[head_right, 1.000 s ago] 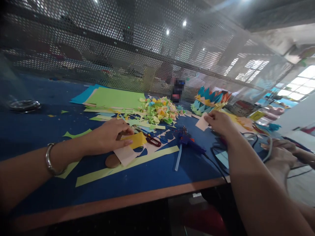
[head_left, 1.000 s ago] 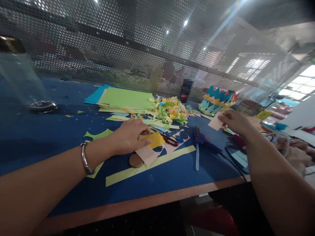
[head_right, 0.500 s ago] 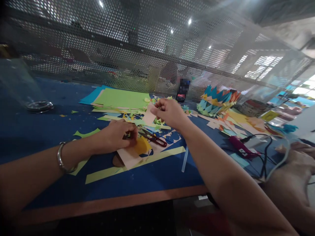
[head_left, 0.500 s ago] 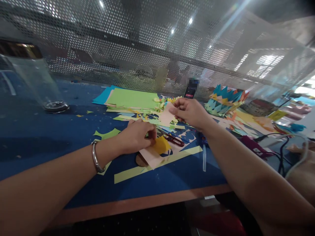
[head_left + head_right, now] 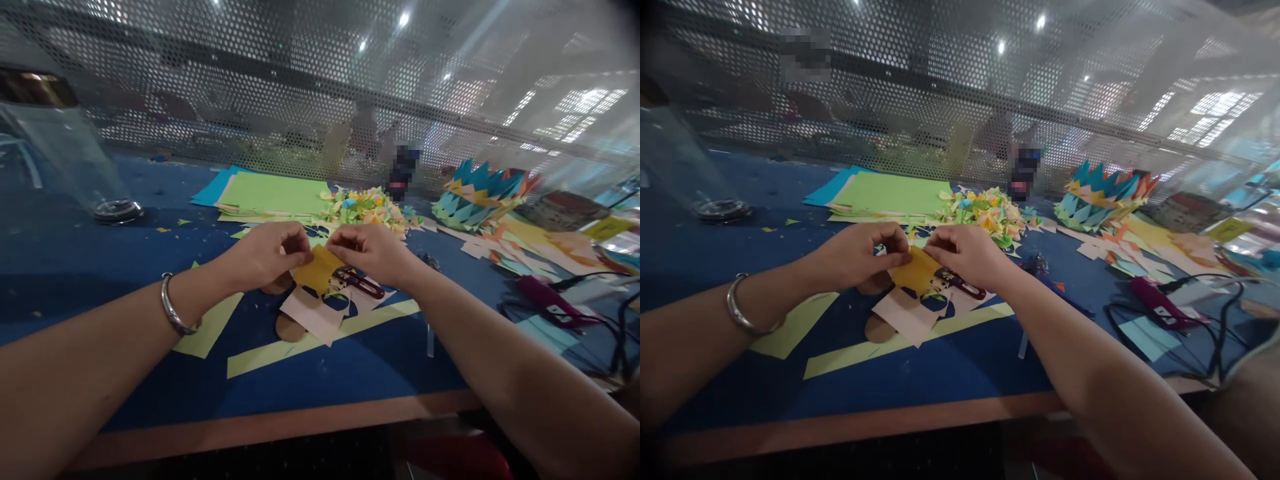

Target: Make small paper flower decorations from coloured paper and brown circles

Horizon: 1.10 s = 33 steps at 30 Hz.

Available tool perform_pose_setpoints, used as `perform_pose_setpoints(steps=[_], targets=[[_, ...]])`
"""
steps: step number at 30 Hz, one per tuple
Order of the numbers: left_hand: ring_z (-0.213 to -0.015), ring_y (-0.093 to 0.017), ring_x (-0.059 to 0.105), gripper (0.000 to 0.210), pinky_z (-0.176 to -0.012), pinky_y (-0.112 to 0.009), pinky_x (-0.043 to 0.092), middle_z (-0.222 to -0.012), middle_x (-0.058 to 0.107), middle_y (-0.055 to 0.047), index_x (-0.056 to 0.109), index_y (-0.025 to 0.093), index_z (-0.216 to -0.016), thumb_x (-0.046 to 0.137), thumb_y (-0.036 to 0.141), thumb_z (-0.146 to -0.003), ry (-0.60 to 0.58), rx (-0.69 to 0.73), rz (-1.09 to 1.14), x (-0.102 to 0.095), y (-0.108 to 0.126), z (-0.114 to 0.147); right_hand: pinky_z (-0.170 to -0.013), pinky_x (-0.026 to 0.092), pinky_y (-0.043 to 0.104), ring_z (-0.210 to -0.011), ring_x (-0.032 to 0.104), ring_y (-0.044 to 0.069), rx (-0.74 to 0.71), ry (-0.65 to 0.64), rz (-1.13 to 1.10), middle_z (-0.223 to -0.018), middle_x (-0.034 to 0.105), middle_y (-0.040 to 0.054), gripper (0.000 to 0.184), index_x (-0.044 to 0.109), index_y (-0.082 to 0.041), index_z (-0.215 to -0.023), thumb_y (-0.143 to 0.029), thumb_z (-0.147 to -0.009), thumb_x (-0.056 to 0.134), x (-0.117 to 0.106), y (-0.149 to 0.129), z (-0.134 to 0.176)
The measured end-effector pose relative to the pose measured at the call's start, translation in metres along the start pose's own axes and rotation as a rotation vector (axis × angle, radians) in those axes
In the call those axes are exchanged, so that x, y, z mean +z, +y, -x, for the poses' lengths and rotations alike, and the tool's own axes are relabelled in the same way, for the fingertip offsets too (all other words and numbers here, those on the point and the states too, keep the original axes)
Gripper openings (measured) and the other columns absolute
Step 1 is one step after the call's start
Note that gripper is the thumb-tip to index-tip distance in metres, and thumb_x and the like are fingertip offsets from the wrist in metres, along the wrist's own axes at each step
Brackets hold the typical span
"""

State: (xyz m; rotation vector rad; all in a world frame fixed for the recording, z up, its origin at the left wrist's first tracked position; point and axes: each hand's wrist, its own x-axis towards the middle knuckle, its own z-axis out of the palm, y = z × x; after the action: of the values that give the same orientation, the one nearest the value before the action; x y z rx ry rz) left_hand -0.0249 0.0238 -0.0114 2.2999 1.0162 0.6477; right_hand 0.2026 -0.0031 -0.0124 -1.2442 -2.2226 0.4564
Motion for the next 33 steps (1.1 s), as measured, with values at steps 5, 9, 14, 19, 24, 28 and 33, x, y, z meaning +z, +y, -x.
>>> perform_pose_setpoints(steps=[5,9,14,19,24,28,33], targets=[[-0.070,-0.016,0.061,0.019,-0.061,-0.027,0.043,-0.077,0.067,-0.003,0.062,0.020,-0.081,0.063,0.039,-0.081,0.061,-0.024,0.015,0.000,-0.003,-0.004,-0.057,0.039,0.025,-0.063,0.053,0.012,-0.036,0.081,-0.072,-0.078,0.064,0.0012,0.030,0.067,-0.019,-0.103,-0.046,-0.091,0.058,0.004,0.001,0.003],[-0.068,-0.015,0.060,0.020,-0.059,-0.026,0.043,-0.074,0.066,-0.003,0.062,0.021,-0.081,0.066,0.041,-0.080,0.134,-0.051,0.093,0.003,-0.008,-0.007,-0.062,0.042,0.026,-0.064,0.056,0.013,-0.079,0.216,-0.038,-0.078,0.066,0.0016,0.018,0.069,-0.019,-0.097,-0.033,-0.090,0.061,0.006,0.004,0.004],[-0.074,-0.018,0.063,0.024,-0.063,-0.027,0.045,-0.079,0.068,-0.005,0.063,0.020,-0.082,0.066,0.044,-0.080,0.078,-0.091,0.069,-0.006,-0.013,-0.006,-0.062,0.044,0.028,-0.063,0.059,0.014,-0.043,0.301,0.029,-0.079,0.070,0.0033,0.018,0.072,-0.018,-0.096,-0.029,-0.091,0.058,0.006,0.012,0.002],[-0.077,-0.021,0.065,0.030,-0.064,-0.030,0.042,-0.084,0.072,-0.004,0.067,0.022,-0.092,0.062,0.049,-0.081,-0.110,-0.157,-0.206,-0.028,-0.011,0.004,-0.060,0.044,0.028,-0.061,0.060,0.014,0.007,0.289,0.062,-0.077,0.070,0.0038,0.019,0.072,-0.018,-0.096,-0.029,-0.090,0.058,0.006,0.016,0.000],[-0.078,-0.023,0.063,0.045,-0.062,-0.030,0.039,-0.095,0.069,-0.007,0.067,0.021,-0.100,0.068,0.057,-0.072,-0.323,-0.214,-0.341,-0.038,0.000,0.017,-0.059,0.043,0.028,-0.061,0.058,0.014,0.036,0.308,0.053,-0.075,0.069,0.0038,0.022,0.070,-0.018,-0.099,-0.031,-0.092,0.055,0.004,0.014,0.000],[-0.076,-0.022,0.061,0.047,-0.061,-0.029,0.039,-0.092,0.067,-0.007,0.061,0.020,-0.104,0.073,0.050,-0.069,-0.384,-0.185,-0.326,-0.039,-0.001,0.021,-0.060,0.043,0.028,-0.063,0.058,0.013,0.023,0.325,0.040,-0.078,0.068,0.0037,0.023,0.069,-0.018,-0.103,-0.032,-0.093,0.054,0.002,0.013,0.001],[-0.077,-0.022,0.065,0.035,-0.062,-0.028,0.044,-0.085,0.071,-0.006,0.063,0.021,-0.098,0.074,0.042,-0.071,-0.407,-0.242,-0.060,-0.048,-0.011,0.018,-0.059,0.043,0.028,-0.061,0.056,0.013,0.004,0.356,0.046,-0.071,0.063,0.0022,0.023,0.069,-0.018,-0.101,-0.033,-0.093,0.054,-0.002,0.012,0.003]])
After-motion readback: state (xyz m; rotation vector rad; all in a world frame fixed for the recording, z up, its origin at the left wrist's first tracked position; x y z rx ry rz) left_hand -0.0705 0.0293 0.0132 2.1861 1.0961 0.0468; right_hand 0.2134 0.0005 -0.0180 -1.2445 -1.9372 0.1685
